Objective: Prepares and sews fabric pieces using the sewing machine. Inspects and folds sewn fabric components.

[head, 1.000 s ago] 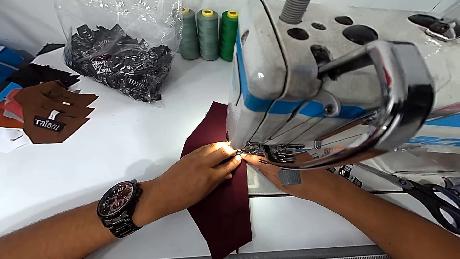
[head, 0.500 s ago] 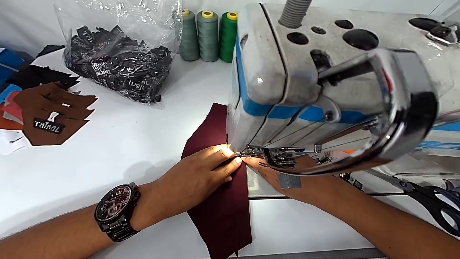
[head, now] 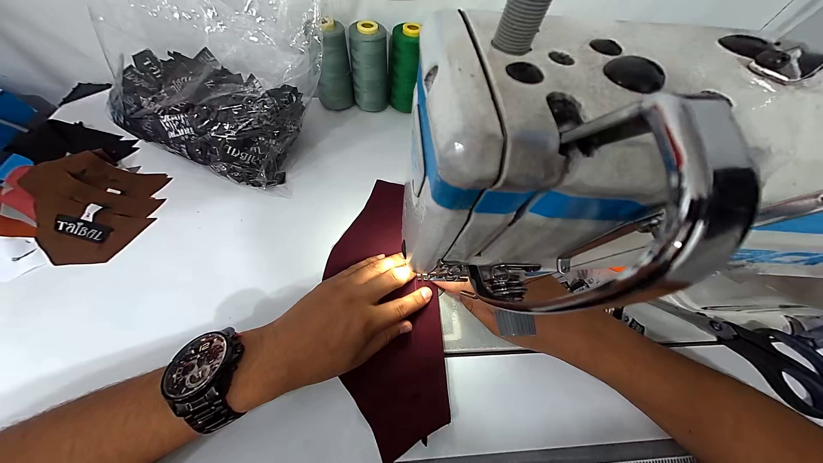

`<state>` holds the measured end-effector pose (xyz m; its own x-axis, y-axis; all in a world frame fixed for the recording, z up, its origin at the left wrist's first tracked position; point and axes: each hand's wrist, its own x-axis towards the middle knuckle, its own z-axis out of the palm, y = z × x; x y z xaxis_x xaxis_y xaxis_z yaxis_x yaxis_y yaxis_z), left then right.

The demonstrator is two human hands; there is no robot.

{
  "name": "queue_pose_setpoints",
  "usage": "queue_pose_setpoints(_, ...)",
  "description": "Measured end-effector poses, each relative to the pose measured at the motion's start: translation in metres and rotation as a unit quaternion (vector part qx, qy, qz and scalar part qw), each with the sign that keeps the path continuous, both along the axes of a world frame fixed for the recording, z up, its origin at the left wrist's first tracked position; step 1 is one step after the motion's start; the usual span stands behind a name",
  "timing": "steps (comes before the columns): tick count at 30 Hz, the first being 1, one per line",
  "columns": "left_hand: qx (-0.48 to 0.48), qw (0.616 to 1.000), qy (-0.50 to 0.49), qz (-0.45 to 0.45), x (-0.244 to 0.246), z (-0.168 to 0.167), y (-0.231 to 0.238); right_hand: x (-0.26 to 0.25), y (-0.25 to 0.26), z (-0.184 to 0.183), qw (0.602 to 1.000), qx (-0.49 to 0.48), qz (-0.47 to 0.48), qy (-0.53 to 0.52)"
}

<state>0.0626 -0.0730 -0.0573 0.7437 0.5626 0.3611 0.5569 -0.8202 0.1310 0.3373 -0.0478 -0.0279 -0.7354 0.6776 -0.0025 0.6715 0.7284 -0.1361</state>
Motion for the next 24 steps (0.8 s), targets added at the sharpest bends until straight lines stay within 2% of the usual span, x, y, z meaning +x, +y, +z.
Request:
queue_pose_setpoints(2, -0.004, 1.000, 0.005, -0.006, -0.001, -0.001, -0.003, 0.007, 0.003, -0.018, 0.995, 0.077, 0.051, 0.040)
queue_pose_setpoints(3, -0.009, 1.000, 0.007, -0.009, -0.001, -0.001, -0.005, 0.008, 0.003, -0.020, 0.993, 0.086, 0.060, 0.050)
queue_pose_setpoints(6, -0.007, 1.000, 0.003, -0.009, -0.002, -0.002, -0.005, 0.003, -0.002, -0.004, 0.999, 0.000, 0.037, 0.010)
queue_pose_setpoints(9, -0.005, 1.000, 0.001, -0.008, -0.002, -0.002, -0.004, 0.002, -0.002, -0.004, 0.999, -0.019, 0.026, 0.005)
queue_pose_setpoints(12, -0.008, 1.000, 0.000, -0.011, -0.001, -0.002, -0.003, 0.011, 0.005, -0.027, 0.995, 0.064, 0.038, 0.071)
queue_pose_setpoints(16, -0.019, 1.000, 0.014, -0.013, -0.003, 0.002, -0.010, 0.013, 0.009, -0.019, 0.979, 0.144, 0.000, 0.144)
queue_pose_setpoints(21, 0.003, 0.995, 0.043, 0.086, 0.022, 0.021, -0.051, 0.016, 0.010, -0.010, 0.965, 0.185, -0.016, 0.185)
queue_pose_setpoints(24, 0.017, 0.988, 0.052, 0.143, 0.048, 0.017, -0.072, 0.011, 0.012, -0.009, 0.954, 0.206, -0.009, 0.218)
